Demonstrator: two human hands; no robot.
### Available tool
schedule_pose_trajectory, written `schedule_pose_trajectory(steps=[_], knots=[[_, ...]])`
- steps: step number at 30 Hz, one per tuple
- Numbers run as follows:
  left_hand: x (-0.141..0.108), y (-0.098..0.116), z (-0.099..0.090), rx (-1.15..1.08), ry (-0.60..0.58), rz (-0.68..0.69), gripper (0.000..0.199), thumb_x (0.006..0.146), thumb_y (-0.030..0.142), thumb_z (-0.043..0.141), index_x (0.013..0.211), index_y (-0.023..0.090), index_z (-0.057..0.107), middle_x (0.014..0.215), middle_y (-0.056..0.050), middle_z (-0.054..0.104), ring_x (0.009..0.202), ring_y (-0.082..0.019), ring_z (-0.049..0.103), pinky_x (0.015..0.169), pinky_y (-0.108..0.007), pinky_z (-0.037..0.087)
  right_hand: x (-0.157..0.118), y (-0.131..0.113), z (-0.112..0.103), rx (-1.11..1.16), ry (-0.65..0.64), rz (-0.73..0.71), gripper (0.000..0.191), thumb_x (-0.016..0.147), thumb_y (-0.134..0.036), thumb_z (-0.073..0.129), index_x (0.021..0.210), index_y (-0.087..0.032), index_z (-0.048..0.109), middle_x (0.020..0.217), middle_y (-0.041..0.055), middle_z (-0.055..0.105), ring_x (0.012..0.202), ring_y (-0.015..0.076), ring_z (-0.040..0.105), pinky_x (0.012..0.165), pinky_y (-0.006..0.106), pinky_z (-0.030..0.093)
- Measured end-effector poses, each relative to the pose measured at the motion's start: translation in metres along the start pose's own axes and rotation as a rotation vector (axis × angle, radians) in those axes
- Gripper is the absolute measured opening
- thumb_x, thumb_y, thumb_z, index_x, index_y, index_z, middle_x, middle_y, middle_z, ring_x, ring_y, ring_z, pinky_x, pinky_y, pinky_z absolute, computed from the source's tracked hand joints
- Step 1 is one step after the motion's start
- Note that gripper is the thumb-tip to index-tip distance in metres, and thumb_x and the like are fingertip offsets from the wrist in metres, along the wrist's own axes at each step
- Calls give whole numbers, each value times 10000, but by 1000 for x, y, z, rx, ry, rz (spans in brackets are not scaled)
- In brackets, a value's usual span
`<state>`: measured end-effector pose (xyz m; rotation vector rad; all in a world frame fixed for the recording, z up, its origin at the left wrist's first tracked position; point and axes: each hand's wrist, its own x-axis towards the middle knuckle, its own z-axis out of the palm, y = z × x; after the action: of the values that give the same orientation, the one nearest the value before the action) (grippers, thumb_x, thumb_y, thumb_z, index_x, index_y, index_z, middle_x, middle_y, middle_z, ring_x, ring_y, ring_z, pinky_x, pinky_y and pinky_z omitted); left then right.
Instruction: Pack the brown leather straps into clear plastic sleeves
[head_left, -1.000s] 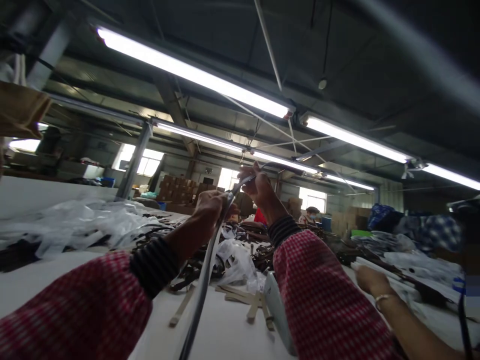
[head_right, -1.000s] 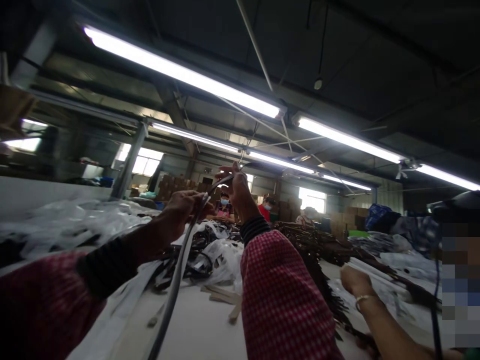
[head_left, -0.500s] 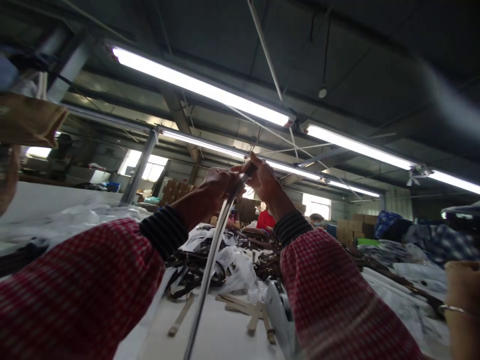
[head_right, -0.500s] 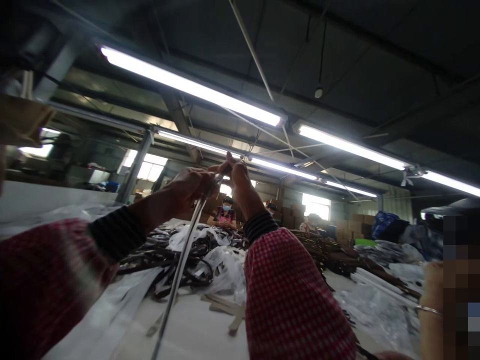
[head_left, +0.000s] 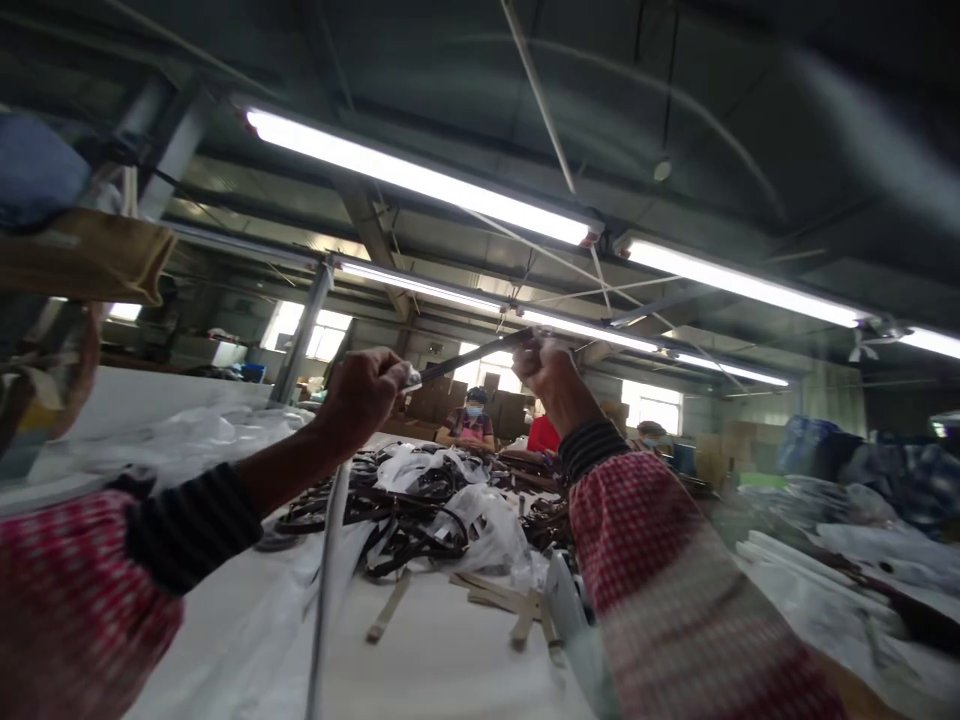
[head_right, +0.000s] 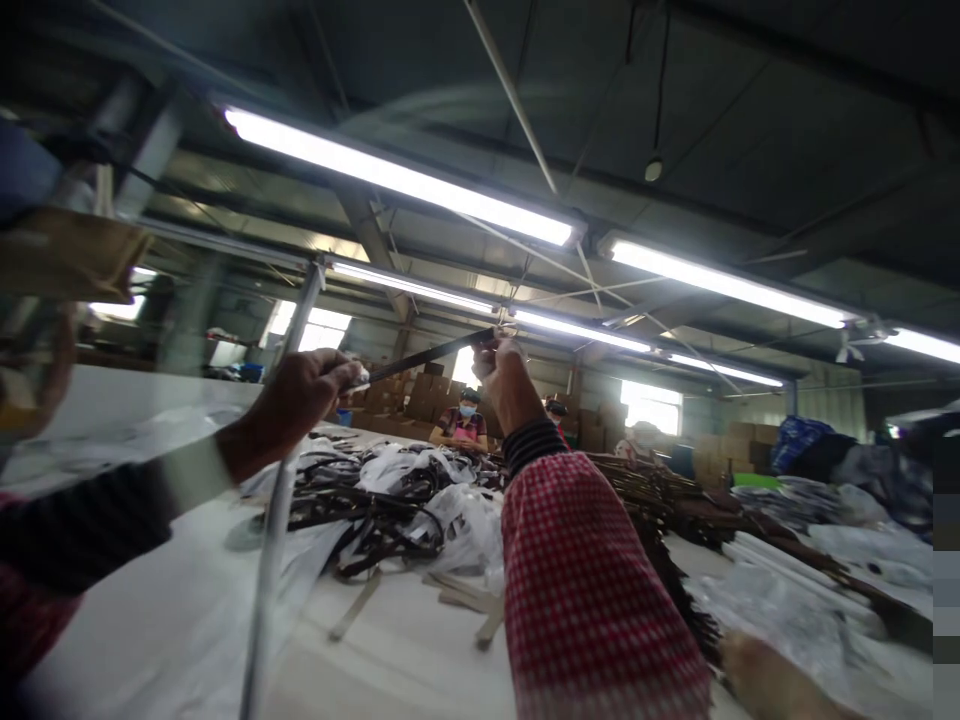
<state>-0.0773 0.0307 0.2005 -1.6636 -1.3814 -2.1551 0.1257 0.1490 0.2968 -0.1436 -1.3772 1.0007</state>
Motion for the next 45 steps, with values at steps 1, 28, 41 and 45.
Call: schedule_pose_trajectory(steps=[1,28,41,45], knots=[[-6,-7,-4,-33,-3,-21,202,774,350,647,637,202,646,467,28,536,458,-147,468,467,-263,317,0,0,3,-5,17,6,337,962,-368,667,726,-241,461,506,-90,357,389,80,330,346,181,231],[2,27,37,-772,-28,-335,192,811,69,652,653,162,591,542,-2,644,476,-109,578,525,-231,471,-54,23,54,-440,-304,18,232,733,-355,780,599,-201,670,587,10,639,580,166,589,556,297,362],[4,14,41,-674,-5,-290,278,763,-57,688,831,202,612,697,20,640,640,-165,678,609,-290,549,-131,80,35,106,-411,448,295,875,-532,719,926,-256,629,759,-4,681,680,174,643,637,301,550],[5,0,25,-505,-61,-300,333,762,-76,691,972,176,634,788,3,669,729,-204,721,772,-389,596,-148,96,21,74,-365,444,244,812,-378,794,805,-219,610,560,-79,501,451,80,416,440,204,360]])
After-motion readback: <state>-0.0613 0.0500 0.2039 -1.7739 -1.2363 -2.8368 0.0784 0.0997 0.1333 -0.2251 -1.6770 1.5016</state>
